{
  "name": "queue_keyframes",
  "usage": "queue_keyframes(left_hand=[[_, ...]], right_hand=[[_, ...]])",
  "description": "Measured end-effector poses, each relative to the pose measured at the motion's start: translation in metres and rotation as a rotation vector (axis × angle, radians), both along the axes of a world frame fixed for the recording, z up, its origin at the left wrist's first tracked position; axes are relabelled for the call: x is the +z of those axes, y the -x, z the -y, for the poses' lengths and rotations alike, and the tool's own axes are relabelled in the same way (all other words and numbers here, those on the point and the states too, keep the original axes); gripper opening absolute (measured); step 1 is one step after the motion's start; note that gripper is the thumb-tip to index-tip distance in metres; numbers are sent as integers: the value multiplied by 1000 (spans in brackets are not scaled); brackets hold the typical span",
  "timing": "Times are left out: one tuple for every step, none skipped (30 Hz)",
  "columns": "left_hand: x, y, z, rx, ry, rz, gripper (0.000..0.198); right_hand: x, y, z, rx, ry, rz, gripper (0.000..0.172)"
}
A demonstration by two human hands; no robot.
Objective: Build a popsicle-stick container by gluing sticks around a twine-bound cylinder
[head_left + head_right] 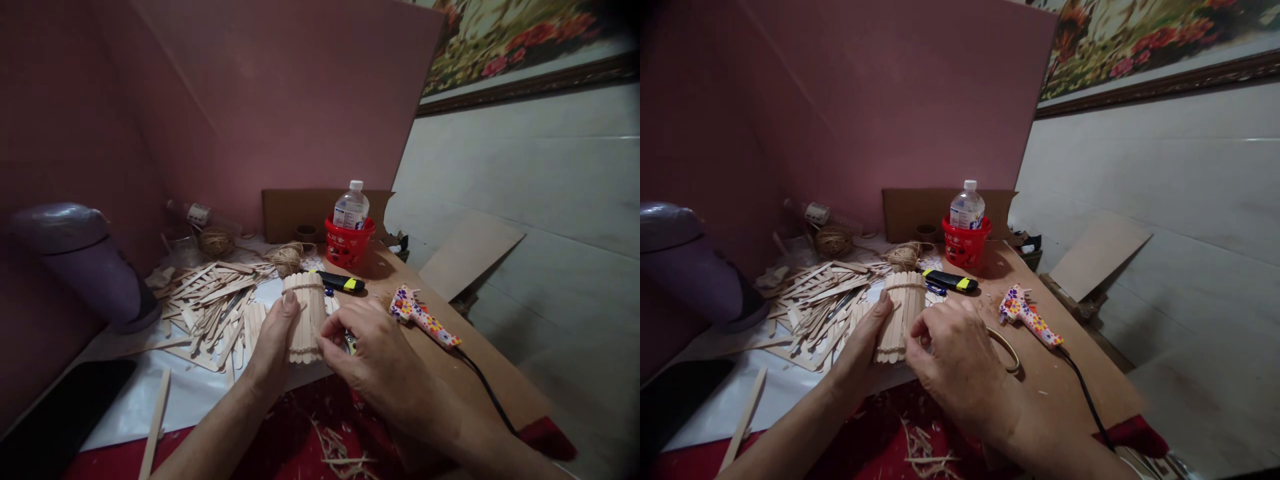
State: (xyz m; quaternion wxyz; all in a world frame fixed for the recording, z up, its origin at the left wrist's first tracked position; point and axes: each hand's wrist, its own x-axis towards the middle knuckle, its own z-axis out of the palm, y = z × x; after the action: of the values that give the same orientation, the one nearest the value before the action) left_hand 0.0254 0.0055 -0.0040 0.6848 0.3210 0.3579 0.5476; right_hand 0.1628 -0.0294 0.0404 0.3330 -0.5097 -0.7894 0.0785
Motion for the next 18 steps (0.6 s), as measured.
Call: queue_keyframes(left_hand=[[0,0,0,0,7,0,43],[1,0,0,0,12,3,42],[1,0,0,1,15,6,41],[1,-1,0,4,13,8,41],[0,-1,0,8,12,8,41],[0,-1,-1,11,9,8,41],[-1,0,-1,13,6,9,41],[-1,0,-1,13,5,9,41],[-2,0,0,11,8,9,41],[-3,1,0,8,12,8,40],[-3,1,0,3,14,6,40],[-4,1,0,1,13,4,40],[-4,1,0,0,12,2,40],[-4,1,-1,-1,8,1,40],[-4,1,-1,-1,4,2,41],[-3,1,-1,0,5,3,41],[-3,1,-1,1,11,4,42],[-2,0,-1,2,19,6,42]], right_hand=[[1,0,1,-6,6,-1,12],[1,1,1,-13,12,-3,12],[2,1,2,-21,19,-6,13],[2,1,2,-26,26,-10,13],[3,1,2,-30,29,-13,14],[3,2,2,-33,30,-16,14],[2,2,2,-35,29,-20,14],[2,2,2,-38,27,-24,14],[1,2,2,-42,27,-26,13],[1,2,2,-43,27,-27,13],[1,2,2,-46,28,-28,13],[0,2,3,-44,30,-28,14],[0,2,3,-44,32,-28,14],[0,2,3,-42,33,-30,14],[0,2,4,-40,34,-33,14],[0,2,4,-39,35,-37,13],[0,2,4,-39,34,-39,13],[0,2,5,-40,30,-40,13]])
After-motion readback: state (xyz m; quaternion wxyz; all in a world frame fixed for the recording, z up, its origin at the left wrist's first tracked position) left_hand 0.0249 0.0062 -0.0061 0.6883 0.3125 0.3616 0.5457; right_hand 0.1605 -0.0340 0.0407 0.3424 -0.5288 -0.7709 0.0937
